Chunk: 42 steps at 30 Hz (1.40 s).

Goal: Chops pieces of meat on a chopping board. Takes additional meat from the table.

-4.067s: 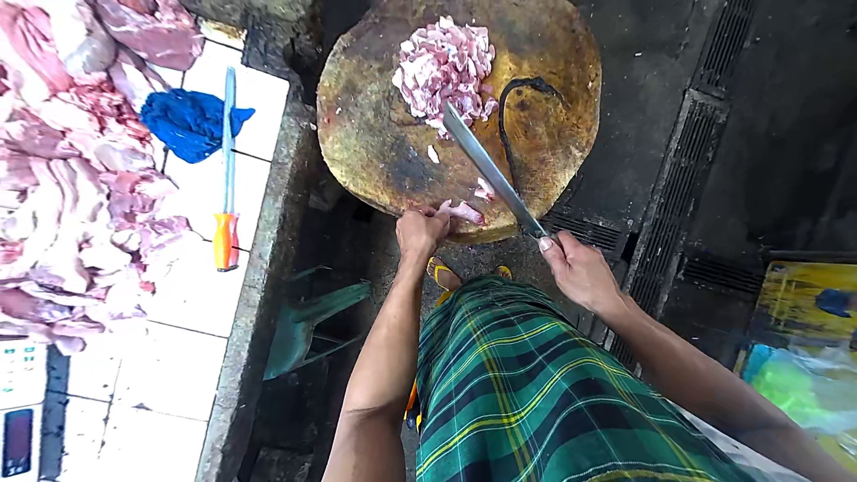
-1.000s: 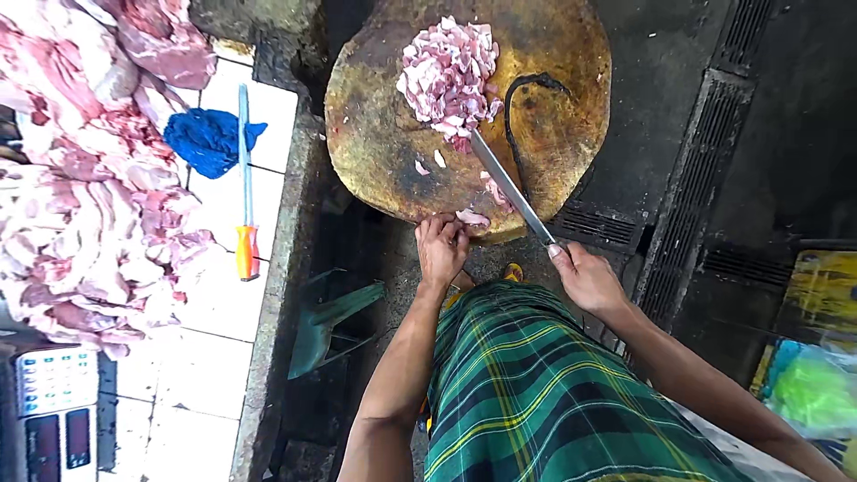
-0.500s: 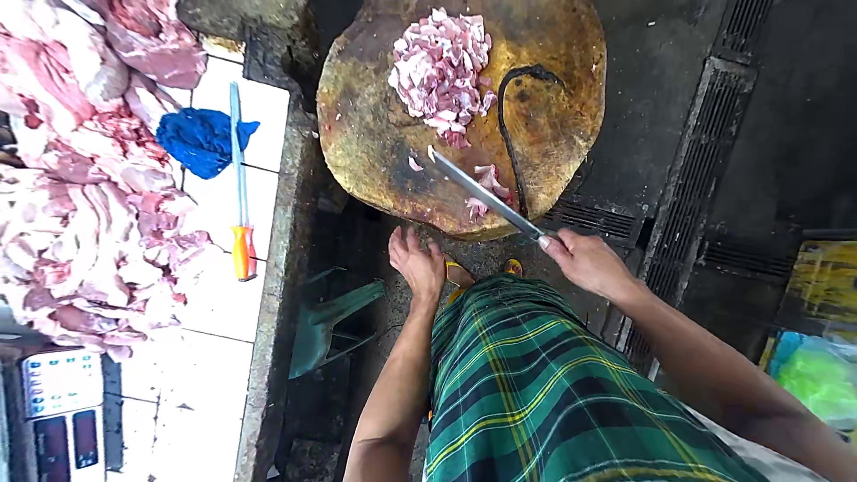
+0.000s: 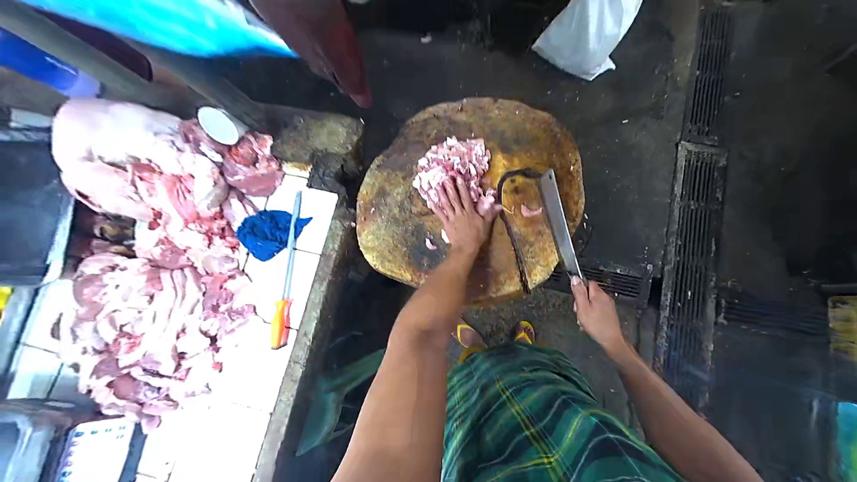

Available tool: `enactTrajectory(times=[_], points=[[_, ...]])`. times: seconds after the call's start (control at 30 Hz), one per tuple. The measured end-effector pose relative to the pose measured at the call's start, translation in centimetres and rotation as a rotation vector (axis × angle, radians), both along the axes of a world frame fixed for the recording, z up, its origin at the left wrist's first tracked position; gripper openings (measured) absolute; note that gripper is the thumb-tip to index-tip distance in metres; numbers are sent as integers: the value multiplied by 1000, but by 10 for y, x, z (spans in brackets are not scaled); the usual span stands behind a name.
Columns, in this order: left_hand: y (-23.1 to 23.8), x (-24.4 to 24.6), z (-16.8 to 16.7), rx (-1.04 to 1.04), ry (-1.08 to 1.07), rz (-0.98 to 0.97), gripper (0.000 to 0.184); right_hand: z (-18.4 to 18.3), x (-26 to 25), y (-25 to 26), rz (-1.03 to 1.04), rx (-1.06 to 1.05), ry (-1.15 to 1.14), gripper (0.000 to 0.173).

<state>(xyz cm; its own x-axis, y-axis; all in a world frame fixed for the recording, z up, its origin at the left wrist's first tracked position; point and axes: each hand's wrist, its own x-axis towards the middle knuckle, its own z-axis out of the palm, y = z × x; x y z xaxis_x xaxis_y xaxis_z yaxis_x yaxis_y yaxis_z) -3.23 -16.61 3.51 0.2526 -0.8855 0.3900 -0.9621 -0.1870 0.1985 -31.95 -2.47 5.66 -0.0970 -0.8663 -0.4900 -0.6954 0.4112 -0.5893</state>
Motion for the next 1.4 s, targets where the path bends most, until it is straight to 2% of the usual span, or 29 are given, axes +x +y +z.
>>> enactTrajectory(times=[0.03,0.1,0.13,0.2,0.3,0.4,0.5,0.6,0.67,0.7,0.77,0.83,0.9,0.97,1.0,1.07,1.1,1.13,1.2,1.23,1.27,1.33,1.4], points=[[-36,24,-15,109,-1,14,105,1,4,-1,-9,-3,16,67],[-90,55,1,389,109,16,112,8,10,1,-37,20,52,65],[-110,67,16,491,199,18,107,14,16,2,-61,38,60,65],[-139,88,43,625,341,20,83,31,39,6,-105,91,48,64],[-155,113,60,733,387,-22,64,44,88,5,-112,159,-62,61],[-142,130,51,695,444,-107,55,32,131,-25,0,129,-194,57],[-119,135,38,621,718,-133,54,26,148,-65,70,104,-253,55],[-106,138,28,505,946,-119,76,33,157,-85,61,116,-216,53],[-107,128,19,483,894,-99,95,28,164,-92,66,163,-231,55],[-109,120,18,474,894,-92,103,26,168,-95,59,191,-296,55],[-111,107,21,442,1034,-91,108,27,170,-100,13,242,-511,52],[-103,104,29,377,1282,-120,95,39,165,-99,9,256,-597,48],[-95,101,56,295,1412,-143,68,64,156,-98,45,189,-550,48],[-89,97,84,247,1393,-157,47,93,145,-91,77,82,-450,47],[-87,97,99,238,1359,-152,44,105,140,-88,87,31,-397,47],[-83,102,117,305,1267,-161,54,118,129,-84,105,-32,-292,47],[-83,109,115,378,1216,-178,59,117,123,-83,113,-46,-246,50],[-82,117,107,467,1155,-206,61,110,117,-82,115,-50,-213,52],[-72,134,76,609,984,-267,50,87,107,-72,96,-43,-169,53],[-59,140,56,612,872,-310,46,76,104,-63,71,-24,-154,52],[-42,143,38,578,747,-350,50,66,101,-52,35,-7,-139,51],[11,133,18,581,539,-335,82,46,97,-27,-48,4,-61,51],[58,102,3,656,369,-219,128,35,101,-5,-121,-6,46,51]])
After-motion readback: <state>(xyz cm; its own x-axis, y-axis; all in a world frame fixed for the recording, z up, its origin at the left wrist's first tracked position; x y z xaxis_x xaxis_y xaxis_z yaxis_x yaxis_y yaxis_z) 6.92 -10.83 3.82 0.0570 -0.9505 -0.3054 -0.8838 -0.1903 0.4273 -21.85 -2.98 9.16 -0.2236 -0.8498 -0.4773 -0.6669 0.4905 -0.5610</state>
